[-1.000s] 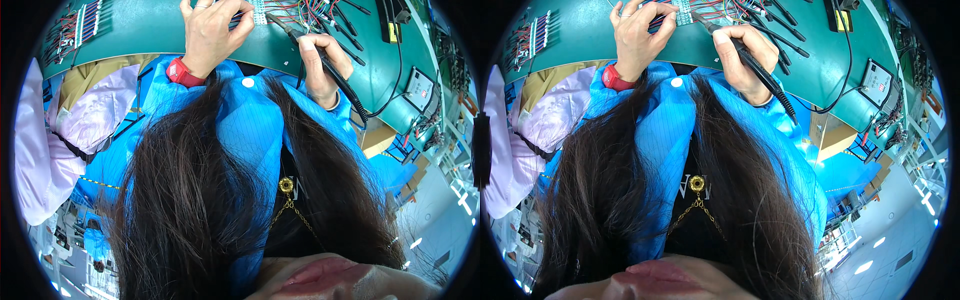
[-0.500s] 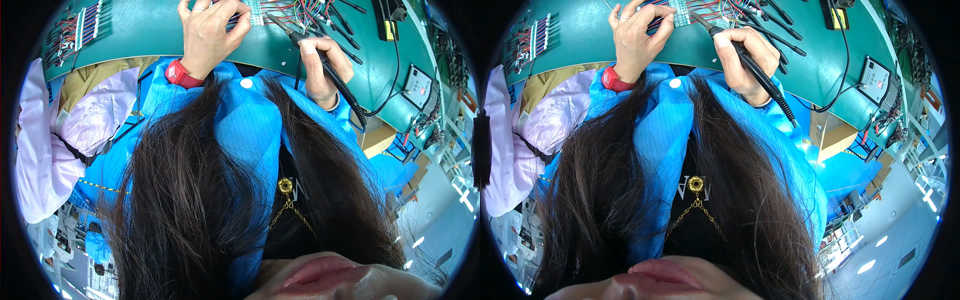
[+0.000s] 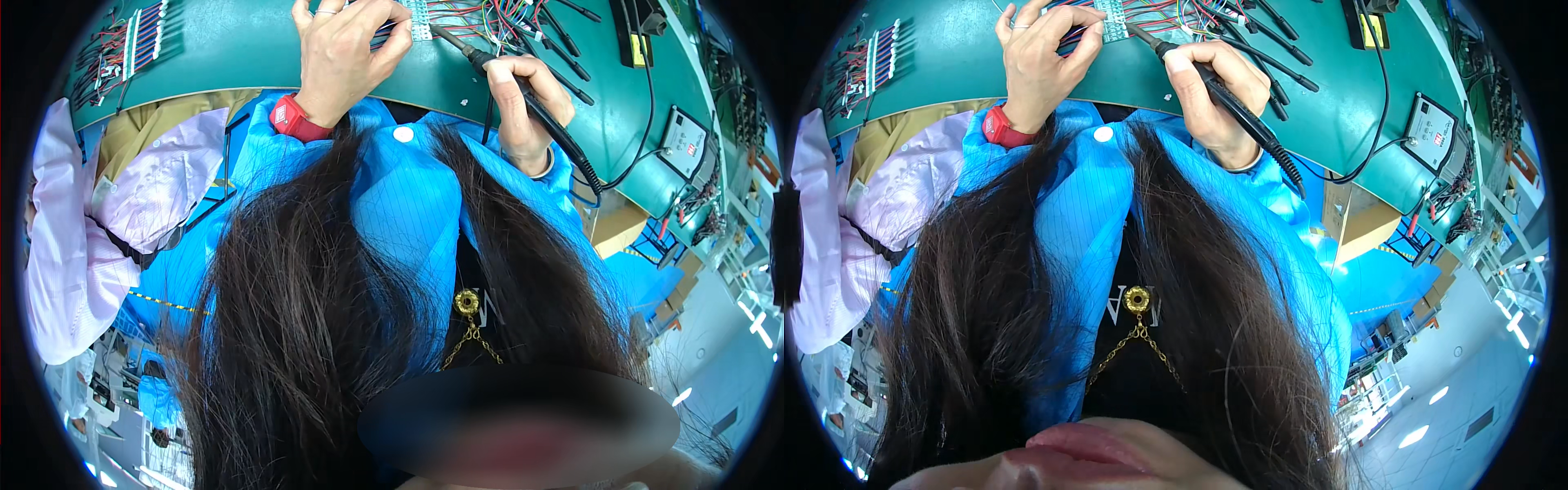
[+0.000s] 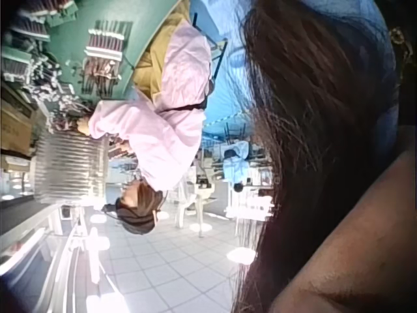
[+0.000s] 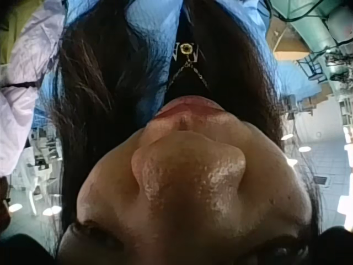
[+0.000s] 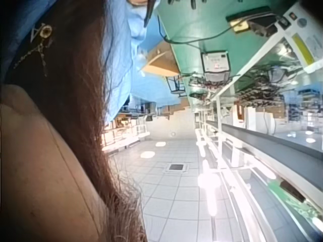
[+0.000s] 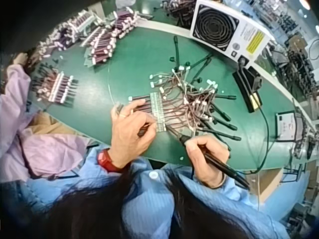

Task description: Soldering wires onto an electronic circuit board assembly at a manual workstation.

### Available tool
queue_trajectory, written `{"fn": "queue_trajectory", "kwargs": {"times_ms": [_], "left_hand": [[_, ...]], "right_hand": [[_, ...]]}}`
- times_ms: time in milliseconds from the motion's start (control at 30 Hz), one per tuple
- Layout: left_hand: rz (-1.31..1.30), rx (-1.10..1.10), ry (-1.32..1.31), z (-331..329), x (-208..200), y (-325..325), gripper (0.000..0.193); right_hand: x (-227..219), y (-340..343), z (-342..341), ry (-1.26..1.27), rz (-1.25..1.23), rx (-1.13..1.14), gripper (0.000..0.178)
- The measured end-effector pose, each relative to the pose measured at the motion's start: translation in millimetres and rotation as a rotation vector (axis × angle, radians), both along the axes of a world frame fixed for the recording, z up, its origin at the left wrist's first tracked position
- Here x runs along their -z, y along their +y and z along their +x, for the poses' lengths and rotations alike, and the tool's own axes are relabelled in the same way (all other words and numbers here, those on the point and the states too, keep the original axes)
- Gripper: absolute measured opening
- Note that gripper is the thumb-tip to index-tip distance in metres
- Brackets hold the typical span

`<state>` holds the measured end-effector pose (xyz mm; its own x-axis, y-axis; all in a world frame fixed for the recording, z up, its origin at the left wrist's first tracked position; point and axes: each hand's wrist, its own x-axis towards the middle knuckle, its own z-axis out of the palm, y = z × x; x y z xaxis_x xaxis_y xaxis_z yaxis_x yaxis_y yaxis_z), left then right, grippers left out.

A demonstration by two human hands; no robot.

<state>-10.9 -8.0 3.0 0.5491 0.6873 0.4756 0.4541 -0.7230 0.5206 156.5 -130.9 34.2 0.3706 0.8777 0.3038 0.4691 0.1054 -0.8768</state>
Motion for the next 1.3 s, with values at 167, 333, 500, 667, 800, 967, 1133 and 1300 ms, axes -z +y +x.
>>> {"fn": "queue_trajectory", "kwargs": {"times_ms": [167, 333, 500, 667, 800, 967, 1133, 1300], "left_hand": [[-0.002, 0.015, 0.006, -0.3, -2.4, 0.1, 0.008], [0.002, 0.015, 0.013, 0.5, -4.0, 0.0, 0.008], [0.017, 0.014, 0.029, 0.7, -3.0, -2.0, 0.008], [0.038, 0.019, 0.023, 3.1, -0.3, -3.8, 0.008], [0.054, 0.025, 0.037, 1.5, 0.0, -2.7, 0.009], [0.067, 0.042, 0.050, 0.7, -1.8, -1.6, 0.009], [0.080, 0.045, 0.012, -0.5, 8.6, 1.3, 0.009], [-0.028, -0.060, -0.144, -13.3, 12.0, -0.6, 0.006]], "right_hand": [[1.2, 0.2, 0.8, 0.003, 0.012, -0.003, 0.009], [-0.9, 1.2, 1.3, 0.015, 0.019, -0.012, 0.009], [-0.2, 0.6, 1.0, 0.001, 0.018, -0.014, 0.009], [2.3, -1.9, 2.2, -0.014, 0.021, -0.008, 0.009], [1.6, 0.3, 0.3, 0.003, 0.023, -0.010, 0.008], [0.0, 1.1, -1.2, 0.007, 0.018, -0.014, 0.008], [4.2, 2.1, -2.0, 0.001, 0.010, -0.015, 0.008], [-4.4, -3.1, -1.7, -0.009, 0.063, 0.023, 0.006]]}}
